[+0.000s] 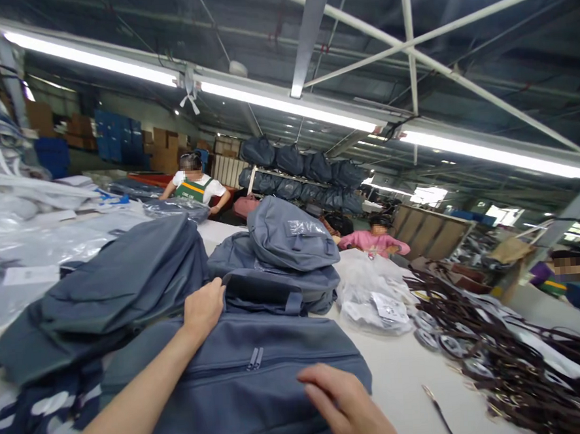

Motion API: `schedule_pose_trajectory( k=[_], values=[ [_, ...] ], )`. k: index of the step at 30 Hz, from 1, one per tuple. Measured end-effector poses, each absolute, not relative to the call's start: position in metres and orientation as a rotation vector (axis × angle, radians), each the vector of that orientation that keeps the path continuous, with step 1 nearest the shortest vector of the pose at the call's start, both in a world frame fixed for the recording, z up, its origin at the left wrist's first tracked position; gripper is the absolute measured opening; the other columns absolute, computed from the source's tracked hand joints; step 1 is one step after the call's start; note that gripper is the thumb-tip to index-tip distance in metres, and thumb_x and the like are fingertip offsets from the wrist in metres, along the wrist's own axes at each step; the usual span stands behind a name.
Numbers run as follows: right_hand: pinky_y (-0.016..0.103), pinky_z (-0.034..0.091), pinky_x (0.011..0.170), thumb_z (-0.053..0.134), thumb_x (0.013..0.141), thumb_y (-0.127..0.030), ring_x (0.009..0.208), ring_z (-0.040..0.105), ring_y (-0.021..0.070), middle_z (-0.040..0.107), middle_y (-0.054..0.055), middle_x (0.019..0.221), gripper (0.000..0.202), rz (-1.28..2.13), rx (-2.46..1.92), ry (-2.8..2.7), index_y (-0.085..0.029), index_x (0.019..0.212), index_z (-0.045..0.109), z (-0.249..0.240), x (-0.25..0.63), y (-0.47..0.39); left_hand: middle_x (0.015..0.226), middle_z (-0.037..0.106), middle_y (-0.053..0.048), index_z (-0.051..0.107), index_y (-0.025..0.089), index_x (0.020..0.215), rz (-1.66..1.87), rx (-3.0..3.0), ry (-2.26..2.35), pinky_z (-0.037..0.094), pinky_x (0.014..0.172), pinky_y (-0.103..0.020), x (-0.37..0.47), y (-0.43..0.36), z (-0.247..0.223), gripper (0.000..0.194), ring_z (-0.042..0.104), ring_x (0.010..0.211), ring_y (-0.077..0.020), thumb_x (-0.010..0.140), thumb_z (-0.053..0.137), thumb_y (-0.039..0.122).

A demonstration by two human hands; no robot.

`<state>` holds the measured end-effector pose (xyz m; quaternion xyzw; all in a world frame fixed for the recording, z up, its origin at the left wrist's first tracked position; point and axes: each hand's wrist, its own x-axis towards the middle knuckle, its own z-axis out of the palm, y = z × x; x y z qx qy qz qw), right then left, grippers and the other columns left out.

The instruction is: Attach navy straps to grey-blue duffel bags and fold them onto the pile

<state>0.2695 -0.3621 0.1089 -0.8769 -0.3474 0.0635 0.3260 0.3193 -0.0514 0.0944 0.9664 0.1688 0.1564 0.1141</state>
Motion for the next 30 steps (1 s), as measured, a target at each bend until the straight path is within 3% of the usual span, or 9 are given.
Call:
schedule_pose_trajectory(
  k=[2, 4, 8, 12, 16, 20, 24, 27, 30],
  values=[
    [0.035, 0.05, 0.101, 0.051, 0.091, -0.02, 0.113, 0.064, 0.0245, 0.069, 0.01, 0.121, 0.031, 0.074, -2.425, -0.989, -0.02, 0.119, 0.065, 0.091, 0.296, -0.316, 0.119, 0.064, -0.02, 0.048, 0.009, 0.132, 0.571, 2.848, 0.453, 0.05, 0.085, -0.038, 0.315, -0.06, 0.1, 0.04, 0.064, 0.106, -0.0307, 0.1, 0.029, 0.022],
    [0.037, 0.051, 0.099, 0.054, 0.088, -0.016, 0.113, 0.064, 0.0271, 0.064, 0.017, 0.125, 0.039, 0.094, -2.584, -0.935, -0.013, 0.125, 0.061, 0.074, 0.311, -0.281, 0.129, 0.057, -0.016, 0.041, 0.014, 0.14, 0.64, 2.868, 0.314, 0.047, 0.094, -0.034, 0.303, -0.072, 0.102, 0.043, 0.059, 0.116, -0.026, 0.099, 0.032, 0.018],
    [0.038, 0.051, 0.092, 0.056, 0.086, -0.015, 0.111, 0.062, 0.0295, 0.062, 0.016, 0.121, 0.033, 0.179, -2.684, -0.95, -0.014, 0.118, 0.062, 0.053, 0.321, -0.258, 0.114, 0.064, -0.006, 0.061, 0.021, 0.11, 0.218, 2.851, -0.202, 0.05, 0.09, -0.029, 0.271, -0.103, 0.08, 0.028, 0.064, 0.105, -0.0205, 0.093, 0.041, 0.01],
    [0.03, 0.047, 0.079, 0.065, 0.078, -0.014, 0.094, 0.065, 0.0241, 0.07, 0.007, 0.096, 0.022, 0.275, -2.605, -0.867, -0.018, 0.1, 0.064, 0.046, 0.328, -0.261, 0.121, 0.063, -0.01, 0.059, 0.017, 0.117, -0.132, 2.731, -0.09, 0.05, 0.096, -0.036, 0.253, -0.121, 0.043, 0.035, 0.064, 0.11, -0.0244, 0.085, 0.05, 0.007],
    [0.023, 0.04, 0.064, 0.069, 0.067, -0.009, 0.073, 0.062, 0.0171, 0.067, -0.002, 0.073, 0.021, 0.367, -2.518, -0.846, -0.021, 0.082, 0.059, 0.042, 0.335, -0.264, 0.118, 0.064, -0.011, 0.06, 0.017, 0.114, -0.13, 2.702, 0.022, 0.05, 0.095, -0.034, 0.257, -0.121, 0.035, 0.032, 0.064, 0.109, -0.0239, 0.084, 0.051, 0.01],
    [0.023, 0.038, 0.067, 0.062, 0.07, -0.007, 0.076, 0.059, 0.0164, 0.063, -0.003, 0.074, 0.026, 0.326, -2.452, -0.875, -0.021, 0.09, 0.052, 0.046, 0.332, -0.273, 0.116, 0.066, -0.01, 0.06, 0.021, 0.12, -0.133, 2.736, -0.029, 0.052, 0.091, -0.039, 0.266, -0.124, 0.046, 0.037, 0.067, 0.105, -0.027, 0.085, 0.051, 0.014],
    [0.025, 0.034, 0.065, 0.059, 0.066, -0.006, 0.072, 0.057, 0.0168, 0.06, -0.003, 0.069, 0.029, 0.328, -2.452, -0.918, -0.021, 0.088, 0.049, 0.053, 0.327, -0.281, 0.105, 0.072, -0.007, 0.064, 0.023, 0.112, -0.13, 2.737, -0.128, 0.054, 0.088, -0.042, 0.271, -0.136, 0.048, 0.028, 0.068, 0.102, -0.0297, 0.087, 0.054, 0.021],
    [0.025, 0.037, 0.069, 0.057, 0.068, -0.008, 0.077, 0.06, 0.0166, 0.061, -0.004, 0.071, 0.027, 0.28, -2.58, -0.926, -0.023, 0.089, 0.05, 0.058, 0.338, -0.302, 0.105, 0.071, -0.007, 0.063, 0.02, 0.107, -0.1, 2.754, -0.16, 0.055, 0.084, -0.044, 0.267, -0.139, 0.045, 0.026, 0.069, 0.099, -0.0305, 0.091, 0.044, 0.014],
    [0.026, 0.043, 0.071, 0.056, 0.07, -0.01, 0.078, 0.064, 0.0169, 0.064, -0.003, 0.074, 0.02, 0.214, -2.795, -0.787, -0.025, 0.079, 0.047, 0.066, 0.367, -0.362, 0.106, 0.068, -0.01, 0.059, 0.017, 0.105, -0.027, 2.773, -0.112, 0.054, 0.084, -0.044, 0.255, -0.127, 0.045, 0.03, 0.068, 0.099, -0.0295, 0.092, 0.033, 0.006]
  ],
)
